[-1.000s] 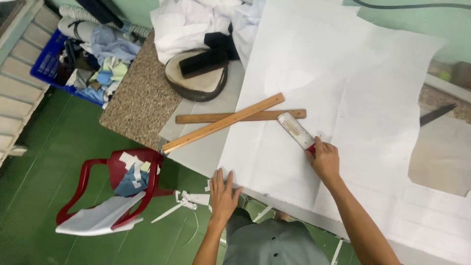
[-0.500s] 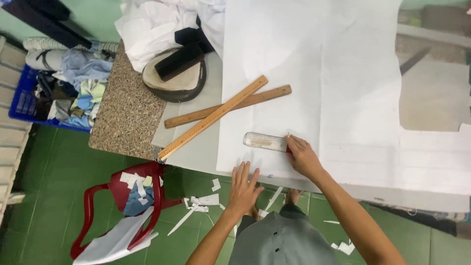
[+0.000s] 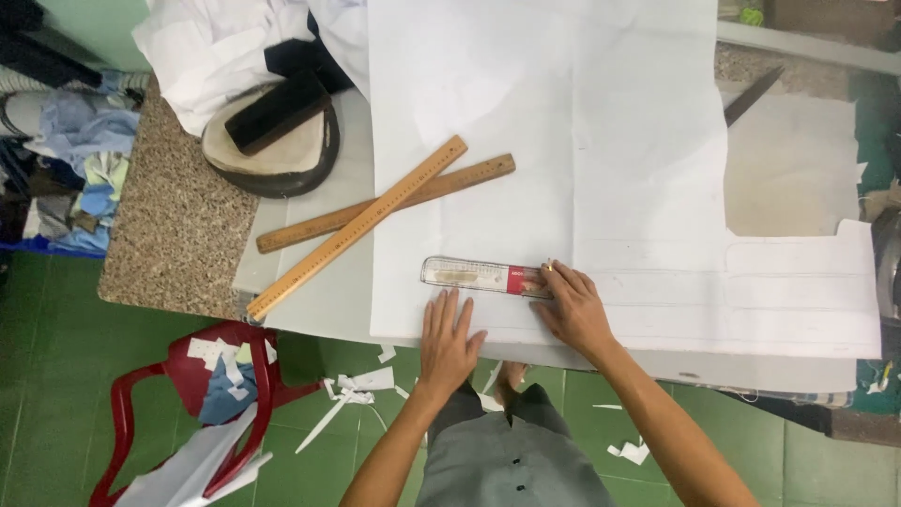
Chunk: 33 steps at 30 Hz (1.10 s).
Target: The person uses a pencil and various rulers to draw straight lines and curved edges on a large white paper pattern laid out on a work table. They adjust the rulers repeatedly to trace different sections of the pattern.
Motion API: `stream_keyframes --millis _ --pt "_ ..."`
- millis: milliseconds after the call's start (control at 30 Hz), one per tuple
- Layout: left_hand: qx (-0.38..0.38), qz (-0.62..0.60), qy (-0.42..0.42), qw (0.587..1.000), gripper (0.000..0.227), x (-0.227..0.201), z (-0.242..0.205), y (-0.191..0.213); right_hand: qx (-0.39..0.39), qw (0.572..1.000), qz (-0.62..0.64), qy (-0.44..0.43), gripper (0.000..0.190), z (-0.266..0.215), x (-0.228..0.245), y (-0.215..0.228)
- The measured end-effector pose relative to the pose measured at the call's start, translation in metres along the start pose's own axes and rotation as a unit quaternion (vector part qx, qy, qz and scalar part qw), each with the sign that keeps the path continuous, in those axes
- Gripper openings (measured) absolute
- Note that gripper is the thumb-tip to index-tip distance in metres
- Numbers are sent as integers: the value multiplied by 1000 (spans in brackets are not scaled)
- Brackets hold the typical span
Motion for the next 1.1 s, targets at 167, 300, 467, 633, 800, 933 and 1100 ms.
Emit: stream_keyframes --millis 167,300,467,633,800,933,1100 --pt "22 50 47 997 65 6 29 -10 10 998 56 -15 61 3 -11 -9" --pt "27 64 80 994 67 8 25 -16 -11 995 91 -40 57 0 -18 -9" --pt "0 81 81 993 64 9 25 -16 -21 992 108 -55 55 -1 -21 -9" --pt "-27 83 72 994 62 9 24 -15 -21 992 110 -63 52 0 -20 -6" --pt "-1 63 75 995 60 10 27 -9 -43 989 122 -76 49 -2 -16 3" --pt "1 58 73 996 59 13 26 -14 -70 996 26 -54 50 -13 -14 -4" --pt "-5 69 70 995 60 12 26 -14 -84 992 67 -71 49 -9 -13 -5"
Point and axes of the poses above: each hand's wrist, its own z-axis towards the middle knuckle, its own y-axis out of the back of the hand, x = y × z, the point moved 9 cm from there along z, towards the middle knuckle, and after that the axes turned 4 degrees about x, right-handed, at the moved point
